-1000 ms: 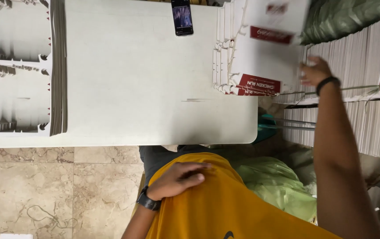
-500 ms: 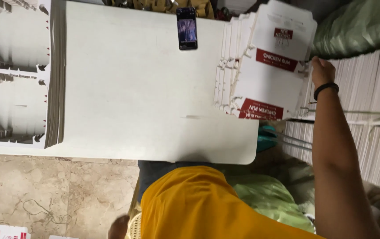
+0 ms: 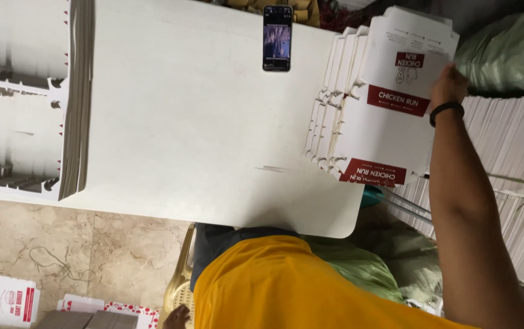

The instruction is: Manually separating pre-cut box shapes from printed corrugated board sheets and stacking them.

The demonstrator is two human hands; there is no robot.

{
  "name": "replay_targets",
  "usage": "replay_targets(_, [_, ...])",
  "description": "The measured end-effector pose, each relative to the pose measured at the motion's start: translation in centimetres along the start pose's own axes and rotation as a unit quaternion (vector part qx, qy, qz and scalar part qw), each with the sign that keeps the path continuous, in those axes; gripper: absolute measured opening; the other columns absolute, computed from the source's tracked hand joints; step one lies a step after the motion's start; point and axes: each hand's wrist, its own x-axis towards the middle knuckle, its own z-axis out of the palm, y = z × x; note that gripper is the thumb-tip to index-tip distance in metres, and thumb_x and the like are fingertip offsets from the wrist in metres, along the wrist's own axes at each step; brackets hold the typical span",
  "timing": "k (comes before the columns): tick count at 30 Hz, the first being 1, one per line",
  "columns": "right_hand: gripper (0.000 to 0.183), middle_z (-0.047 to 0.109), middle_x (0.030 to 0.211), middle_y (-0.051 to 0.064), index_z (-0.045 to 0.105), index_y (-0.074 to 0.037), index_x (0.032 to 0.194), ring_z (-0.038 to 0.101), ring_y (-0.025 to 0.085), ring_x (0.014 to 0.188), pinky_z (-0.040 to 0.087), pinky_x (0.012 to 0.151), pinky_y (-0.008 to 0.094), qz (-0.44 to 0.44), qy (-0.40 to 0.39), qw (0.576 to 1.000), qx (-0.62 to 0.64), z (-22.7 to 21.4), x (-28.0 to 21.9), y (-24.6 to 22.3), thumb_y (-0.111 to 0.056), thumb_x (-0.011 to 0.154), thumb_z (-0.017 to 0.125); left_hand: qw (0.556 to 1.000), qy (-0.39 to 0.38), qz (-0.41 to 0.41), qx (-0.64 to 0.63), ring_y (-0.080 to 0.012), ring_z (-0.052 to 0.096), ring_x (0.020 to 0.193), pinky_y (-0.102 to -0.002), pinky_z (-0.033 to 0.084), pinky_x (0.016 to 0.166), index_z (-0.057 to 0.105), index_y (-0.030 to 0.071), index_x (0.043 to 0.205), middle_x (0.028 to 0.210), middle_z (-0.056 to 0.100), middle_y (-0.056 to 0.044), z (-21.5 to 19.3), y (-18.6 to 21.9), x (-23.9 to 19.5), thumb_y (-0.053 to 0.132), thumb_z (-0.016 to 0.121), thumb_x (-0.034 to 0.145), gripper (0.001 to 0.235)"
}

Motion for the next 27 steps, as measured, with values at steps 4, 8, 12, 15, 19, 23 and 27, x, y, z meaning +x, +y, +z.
replay_targets(4, [0.050, 0.076, 0.103, -0.001, 0.071, -0.019, 0.111, 0.075, 0.016, 0.087, 0.064, 0.064, 0.028, 0.142, -0.027, 0.985, 0.092, -3.0, -3.8, -5.3, -0.055, 0.098, 0.040, 0.999, -0.015, 0.017, 0.040, -0.0220, 0.077, 0.105, -0.033, 0.052, 0.099, 0.073, 0.006, 0.133, 0.118, 0.081, -0.011, -1.8, 5.1, 1.3, 0.028, 0.066, 0.095, 0.044])
replay_targets(8, [0.066, 0.067, 0.114, 0.004, 0.063, -0.018, 0.123, 0.066, 0.020, 0.092, 0.047, 0.065, 0.037, 0.080, -0.124, 0.988, -0.053, -6.7, -6.4, -5.3, -0.067, 0.103, 0.023, 0.994, -0.007, 0.068, 0.082, -0.0201, 0.072, 0.116, -0.039, 0.054, 0.100, 0.065, 0.011, 0.141, 0.121, 0.079, -0.007, -4.2, 9.9, -1.7, 0.040, 0.055, 0.096, 0.054])
replay_targets(12, [0.064, 0.066, 0.114, -0.006, 0.052, -0.017, 0.143, 0.062, 0.012, 0.097, 0.051, 0.081, 0.032, 0.187, -0.110, 0.976, 0.017, -8.6, -11.6, -2.2, -0.064, 0.106, 0.031, 0.997, -0.014, 0.069, -0.032, -0.0283, 0.069, 0.117, -0.044, 0.054, 0.094, 0.060, 0.000, 0.144, 0.126, 0.074, -0.017, -4.0, 10.6, -1.0, 0.029, 0.056, 0.098, 0.054])
replay_targets(15, [0.063, 0.061, 0.111, 0.000, 0.055, -0.014, 0.136, 0.059, 0.017, 0.097, 0.051, 0.086, 0.030, 0.241, -0.132, 0.961, 0.036, -9.7, -17.8, -0.7, -0.066, 0.109, 0.031, 0.997, -0.016, 0.069, -0.016, -0.0241, 0.075, 0.103, -0.034, 0.055, 0.093, 0.071, 0.000, 0.133, 0.116, 0.079, -0.013, -2.6, 8.5, 1.2, 0.026, 0.062, 0.095, 0.047])
replay_targets(19, [0.056, 0.062, 0.102, -0.003, 0.056, -0.020, 0.119, 0.058, 0.015, 0.093, 0.049, 0.101, 0.041, 0.256, -0.125, 0.947, 0.148, -8.7, -20.4, 4.4, -0.071, 0.104, 0.041, 0.994, -0.049, 0.066, 0.072, -0.0186, 0.077, 0.103, -0.030, 0.051, 0.097, 0.074, 0.005, 0.130, 0.117, 0.081, -0.007, -0.8, 9.3, 1.9, 0.033, 0.061, 0.092, 0.049])
replay_targets(23, [0.069, 0.059, 0.137, 0.005, 0.051, -0.012, 0.146, 0.057, 0.022, 0.119, 0.047, 0.104, 0.039, 0.208, -0.139, 0.966, 0.069, -8.8, -23.3, 1.3, -0.064, 0.103, 0.038, 0.982, -0.060, 0.108, 0.144, -0.0257, 0.067, 0.119, -0.038, 0.048, 0.104, 0.075, 0.018, 0.129, 0.123, 0.075, -0.004, 0.0, 11.3, 2.8, 0.040, 0.057, 0.089, 0.049])
replay_targets(27, [0.020, 0.070, 0.089, 0.014, 0.067, -0.003, 0.108, 0.071, 0.034, 0.085, 0.057, 0.074, 0.042, -0.401, 0.059, 0.785, -0.469, -9.0, -10.5, 22.1, -0.001, 0.099, 0.050, 0.985, -0.061, 0.132, 0.098, -0.0295, 0.066, 0.123, -0.041, 0.049, 0.105, 0.067, 0.016, 0.139, 0.123, 0.077, -0.012, -1.6, 16.0, -1.4, 0.042, 0.055, 0.092, 0.054])
